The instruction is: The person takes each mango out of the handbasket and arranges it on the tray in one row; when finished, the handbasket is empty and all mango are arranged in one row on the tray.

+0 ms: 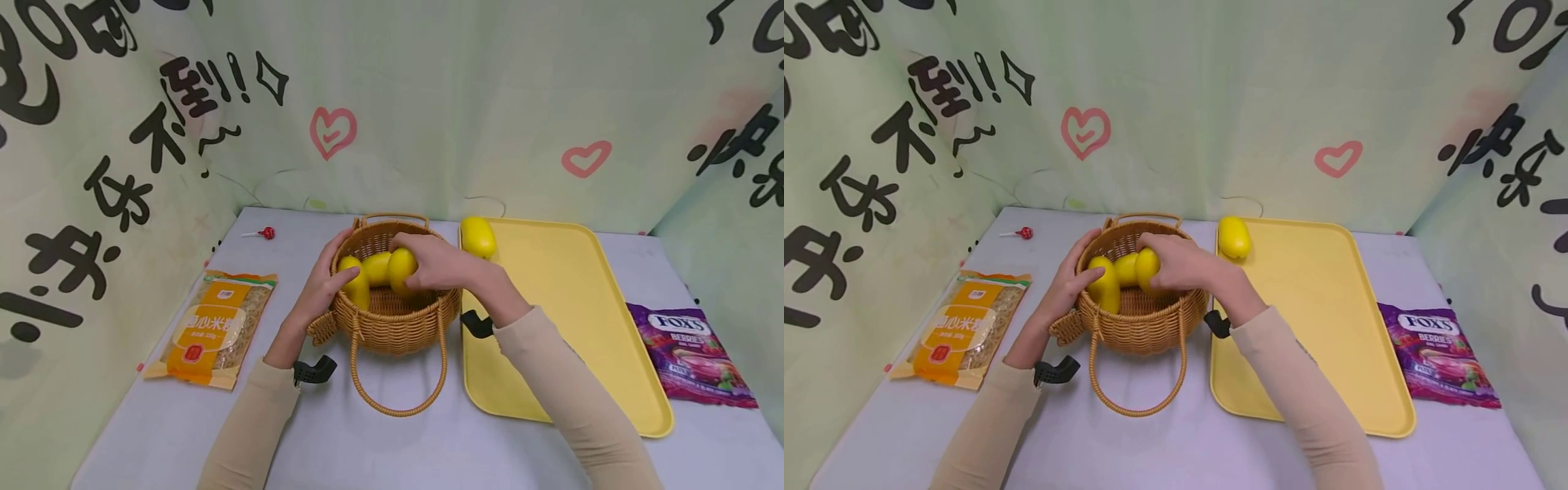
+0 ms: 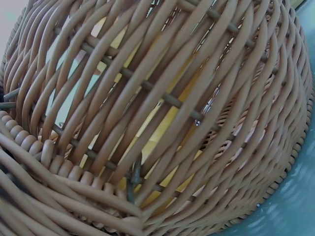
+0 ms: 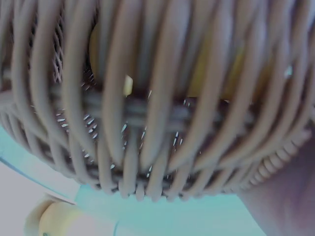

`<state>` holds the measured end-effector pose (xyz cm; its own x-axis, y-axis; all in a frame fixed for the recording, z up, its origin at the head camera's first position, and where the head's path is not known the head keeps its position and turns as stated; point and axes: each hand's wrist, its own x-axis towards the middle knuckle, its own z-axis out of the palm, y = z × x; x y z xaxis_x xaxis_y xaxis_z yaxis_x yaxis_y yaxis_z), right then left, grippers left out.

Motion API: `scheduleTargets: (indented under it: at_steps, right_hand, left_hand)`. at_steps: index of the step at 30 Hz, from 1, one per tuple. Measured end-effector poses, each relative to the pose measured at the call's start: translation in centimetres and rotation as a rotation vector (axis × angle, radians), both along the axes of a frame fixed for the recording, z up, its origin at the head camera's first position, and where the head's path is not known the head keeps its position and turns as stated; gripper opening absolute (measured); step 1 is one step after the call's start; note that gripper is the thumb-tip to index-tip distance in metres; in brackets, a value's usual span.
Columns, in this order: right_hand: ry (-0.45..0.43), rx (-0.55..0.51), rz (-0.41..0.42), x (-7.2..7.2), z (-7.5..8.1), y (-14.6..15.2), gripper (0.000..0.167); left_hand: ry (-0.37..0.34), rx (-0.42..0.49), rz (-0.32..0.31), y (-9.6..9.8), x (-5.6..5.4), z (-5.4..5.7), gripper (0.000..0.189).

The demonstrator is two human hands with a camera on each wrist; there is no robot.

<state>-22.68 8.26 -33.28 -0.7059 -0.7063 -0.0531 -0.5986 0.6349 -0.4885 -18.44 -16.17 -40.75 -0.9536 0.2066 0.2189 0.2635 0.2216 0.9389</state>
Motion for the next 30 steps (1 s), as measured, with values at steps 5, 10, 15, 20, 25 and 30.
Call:
scheduleTargets:
  at_steps: [5,10,15,20,25,30]
  right_hand:
    - [-0.023,-0.090,0.018,0.4,0.5,1.0,0.052]
    - [-0.053,-0.182,-0.020,1.0,1.6,2.8,0.051]
    - [-0.043,-0.280,-0.081,1.7,2.9,4.8,0.047]
    - [0.008,-0.346,-0.100,2.0,4.0,6.2,0.047]
    - [0.042,-0.375,-0.134,2.2,5.0,7.7,0.046]
    - [0.016,-0.367,-0.226,2.2,5.4,9.4,0.046]
  left_hand:
    - [-0.013,-0.002,-0.008,0.4,1.2,2.0,0.069]
    - [-0.007,-0.019,-0.009,0.8,2.1,3.5,0.068]
    - [-0.013,-0.025,-0.003,0.7,2.2,3.5,0.068]
    - [-0.013,-0.013,-0.006,0.6,2.1,3.3,0.068]
    - [-0.005,-0.007,-0.011,0.6,2.1,3.2,0.068]
    - [-0.005,-0.008,-0.012,0.8,2.1,3.3,0.068]
